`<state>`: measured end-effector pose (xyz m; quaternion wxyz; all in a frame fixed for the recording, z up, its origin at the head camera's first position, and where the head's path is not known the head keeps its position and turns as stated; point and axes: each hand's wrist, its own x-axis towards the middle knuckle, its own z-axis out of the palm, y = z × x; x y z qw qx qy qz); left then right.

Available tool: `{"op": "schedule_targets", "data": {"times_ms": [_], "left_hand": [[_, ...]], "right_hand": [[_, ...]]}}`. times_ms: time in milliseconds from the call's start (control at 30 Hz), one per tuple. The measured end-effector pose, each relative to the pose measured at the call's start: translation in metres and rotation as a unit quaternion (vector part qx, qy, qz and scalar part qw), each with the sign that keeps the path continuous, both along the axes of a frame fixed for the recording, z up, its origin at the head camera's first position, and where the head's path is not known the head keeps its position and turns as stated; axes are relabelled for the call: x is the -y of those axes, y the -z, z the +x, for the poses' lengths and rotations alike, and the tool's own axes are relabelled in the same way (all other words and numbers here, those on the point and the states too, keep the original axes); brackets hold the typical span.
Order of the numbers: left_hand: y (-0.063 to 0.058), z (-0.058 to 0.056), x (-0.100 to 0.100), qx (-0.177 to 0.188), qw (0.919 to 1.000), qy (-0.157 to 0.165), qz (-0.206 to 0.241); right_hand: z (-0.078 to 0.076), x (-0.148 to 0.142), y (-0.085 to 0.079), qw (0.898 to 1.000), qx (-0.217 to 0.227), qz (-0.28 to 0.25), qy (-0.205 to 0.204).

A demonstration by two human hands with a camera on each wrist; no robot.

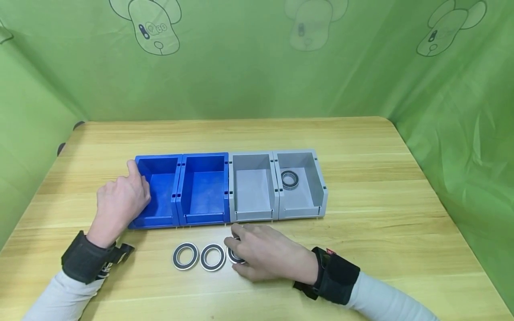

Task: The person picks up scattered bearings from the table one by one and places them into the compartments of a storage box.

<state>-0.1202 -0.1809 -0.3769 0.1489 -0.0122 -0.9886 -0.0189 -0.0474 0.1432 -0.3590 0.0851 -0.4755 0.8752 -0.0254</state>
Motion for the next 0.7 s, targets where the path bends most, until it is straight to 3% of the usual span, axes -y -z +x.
{"op": "schedule_targets", "data": {"times_ms": [700], "left_hand": [[0.000,0.000,-0.001,-0.011,0.9999,-0.002,-0.012]], "right_hand": [[-0.009,-0.008,-0.025,0.999,-0.020,-0.025,0.014]]}}
